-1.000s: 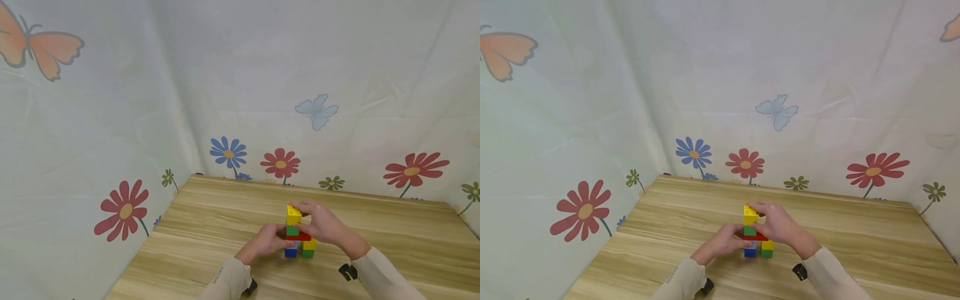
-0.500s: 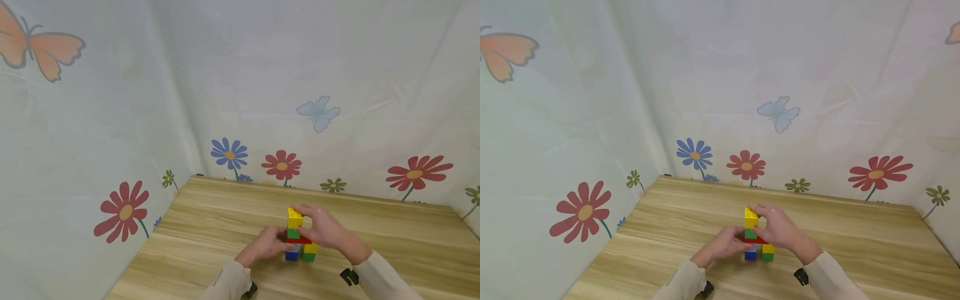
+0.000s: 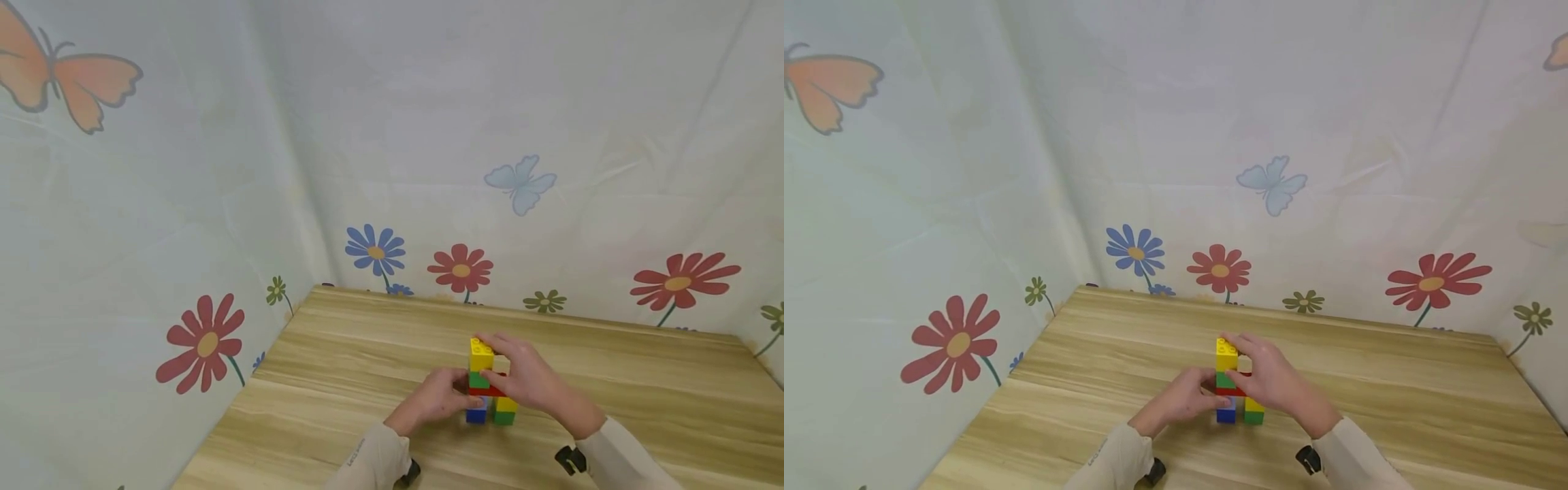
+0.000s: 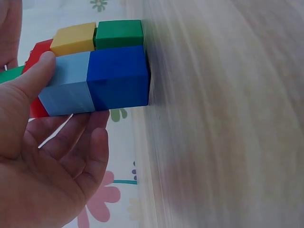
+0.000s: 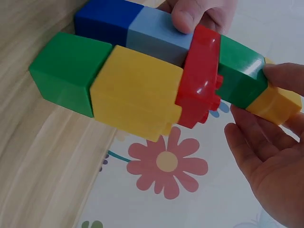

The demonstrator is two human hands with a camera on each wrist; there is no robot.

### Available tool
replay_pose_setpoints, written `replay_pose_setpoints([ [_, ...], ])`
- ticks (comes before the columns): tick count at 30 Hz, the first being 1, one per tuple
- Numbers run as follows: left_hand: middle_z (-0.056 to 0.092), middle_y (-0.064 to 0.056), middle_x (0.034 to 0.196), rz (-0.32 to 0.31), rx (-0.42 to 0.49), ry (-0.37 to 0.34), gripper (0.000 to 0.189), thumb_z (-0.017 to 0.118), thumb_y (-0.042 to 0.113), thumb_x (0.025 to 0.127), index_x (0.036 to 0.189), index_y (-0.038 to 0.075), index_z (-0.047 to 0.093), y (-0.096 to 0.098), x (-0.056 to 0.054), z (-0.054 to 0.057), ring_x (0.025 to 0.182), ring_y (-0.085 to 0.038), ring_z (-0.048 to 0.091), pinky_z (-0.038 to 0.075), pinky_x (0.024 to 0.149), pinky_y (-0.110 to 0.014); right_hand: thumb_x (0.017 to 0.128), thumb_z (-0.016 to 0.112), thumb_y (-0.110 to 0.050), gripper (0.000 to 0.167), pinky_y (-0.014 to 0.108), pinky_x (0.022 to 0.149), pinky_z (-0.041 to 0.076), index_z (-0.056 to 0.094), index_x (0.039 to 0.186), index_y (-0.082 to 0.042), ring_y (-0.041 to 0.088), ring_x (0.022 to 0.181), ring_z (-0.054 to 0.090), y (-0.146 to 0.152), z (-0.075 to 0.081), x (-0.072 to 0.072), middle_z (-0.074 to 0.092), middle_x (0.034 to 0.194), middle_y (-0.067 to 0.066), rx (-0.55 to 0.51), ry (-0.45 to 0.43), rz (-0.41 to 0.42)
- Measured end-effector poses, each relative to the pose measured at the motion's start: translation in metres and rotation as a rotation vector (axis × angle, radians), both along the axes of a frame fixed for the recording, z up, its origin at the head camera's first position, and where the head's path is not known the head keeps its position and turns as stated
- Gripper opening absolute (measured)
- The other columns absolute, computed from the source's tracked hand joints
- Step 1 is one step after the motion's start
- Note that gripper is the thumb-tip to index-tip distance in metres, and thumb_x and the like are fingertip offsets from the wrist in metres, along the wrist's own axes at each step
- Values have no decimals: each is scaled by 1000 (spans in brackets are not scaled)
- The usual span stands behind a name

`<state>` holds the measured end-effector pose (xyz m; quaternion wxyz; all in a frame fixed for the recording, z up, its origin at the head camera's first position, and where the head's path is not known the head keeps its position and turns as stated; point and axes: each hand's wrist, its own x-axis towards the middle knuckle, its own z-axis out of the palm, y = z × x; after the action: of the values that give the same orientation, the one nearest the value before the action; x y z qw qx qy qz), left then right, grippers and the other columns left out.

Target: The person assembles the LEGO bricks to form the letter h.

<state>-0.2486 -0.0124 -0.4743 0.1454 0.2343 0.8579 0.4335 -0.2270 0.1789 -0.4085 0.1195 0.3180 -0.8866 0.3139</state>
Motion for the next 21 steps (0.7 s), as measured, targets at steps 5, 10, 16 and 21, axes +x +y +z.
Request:
replay_pose_setpoints([
  [5, 63, 14, 90, -16, -22, 14, 26, 74, 23, 83, 107, 18, 64, -1, 1, 0, 82, -1, 58, 48, 79, -22, 82, 74, -9, 71, 40, 83, 51, 38, 143, -6, 23, 98, 58, -1, -7, 3, 59, 115, 7, -43, -67, -47],
  [10, 62, 14, 91, -2, -40, 16, 29, 74, 24, 83, 109, 18, 63, 0, 0, -2, 83, -1, 57, 48, 79, -23, 85, 71, -12, 79, 42, 84, 50, 24, 148, -6, 26, 99, 57, 1, -16, 4, 59, 111, 8, -63, -153, -89],
  [16, 61, 14, 94, 43, -53, -1, 34, 73, 27, 83, 114, 21, 60, 2, 0, -2, 85, -2, 56, 48, 80, -25, 88, 68, -15, 70, 48, 89, 46, 29, 146, -6, 28, 107, 54, 13, -31, 6, 57, 119, 11, -69, -250, -118],
  [21, 60, 13, 97, 78, -41, -22, 36, 73, 28, 84, 115, 20, 59, 1, -1, -2, 86, -3, 56, 48, 82, -27, 90, 66, -23, 60, 47, 89, 46, 39, 140, -3, 28, 111, 52, 24, -47, 10, 53, 128, 13, -28, -325, -163],
])
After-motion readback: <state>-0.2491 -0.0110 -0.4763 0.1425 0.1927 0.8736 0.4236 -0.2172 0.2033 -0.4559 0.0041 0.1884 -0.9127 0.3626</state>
